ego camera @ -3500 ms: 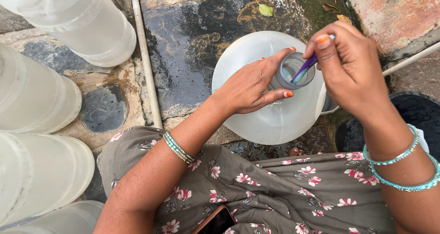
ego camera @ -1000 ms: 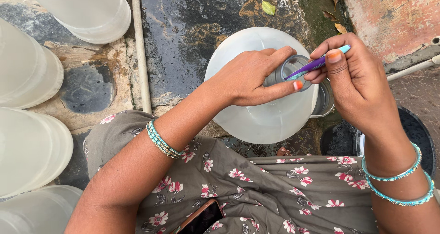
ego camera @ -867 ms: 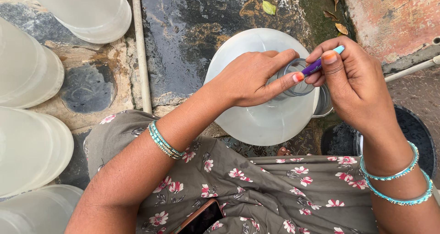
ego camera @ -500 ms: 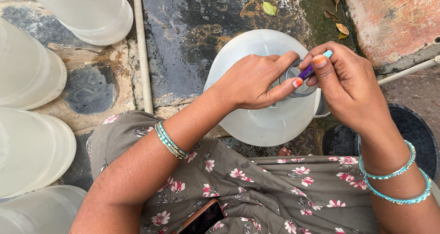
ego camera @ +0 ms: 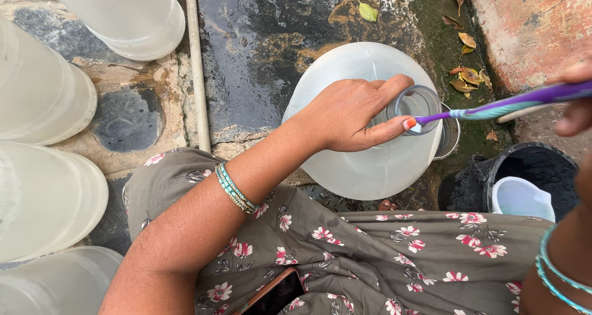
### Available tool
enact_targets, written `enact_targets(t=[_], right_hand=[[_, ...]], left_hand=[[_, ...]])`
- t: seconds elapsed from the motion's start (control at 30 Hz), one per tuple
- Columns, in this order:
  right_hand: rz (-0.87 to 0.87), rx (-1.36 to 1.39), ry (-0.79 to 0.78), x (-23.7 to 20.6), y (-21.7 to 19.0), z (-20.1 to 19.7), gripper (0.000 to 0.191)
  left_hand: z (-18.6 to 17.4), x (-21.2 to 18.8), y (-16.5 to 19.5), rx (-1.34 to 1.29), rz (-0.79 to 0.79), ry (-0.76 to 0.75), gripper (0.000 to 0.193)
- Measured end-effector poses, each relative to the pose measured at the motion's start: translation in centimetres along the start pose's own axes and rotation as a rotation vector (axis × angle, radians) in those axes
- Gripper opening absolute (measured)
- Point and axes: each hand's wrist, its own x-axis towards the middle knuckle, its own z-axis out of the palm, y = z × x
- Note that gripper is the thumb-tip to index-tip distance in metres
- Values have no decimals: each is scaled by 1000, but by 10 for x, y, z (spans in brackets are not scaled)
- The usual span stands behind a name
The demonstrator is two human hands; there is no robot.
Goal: The person scrubs the inside of a small plastic bottle with a toothbrush, then wipes the outside of a large water jug with a green sponge. The person is sitting on the ground surrounded by several large water jugs.
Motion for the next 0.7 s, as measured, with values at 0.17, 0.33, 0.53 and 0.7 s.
enact_targets(t=[0.17,0.33,0.53,0.7], right_hand=[[-1,-190,-137,0,13,41,33],[168,20,-144,2,45,33,33],[81,158,28,10,33,-8,32],[177,87,-56,16,10,33,32]], left_hand=[[1,0,0,-7,-2,-26,51],[3,1,1,-12,-13,-32,52],[2,-2,-2,-7,-3,-7,54],[1,0,-1,-20,-1,-7,55]])
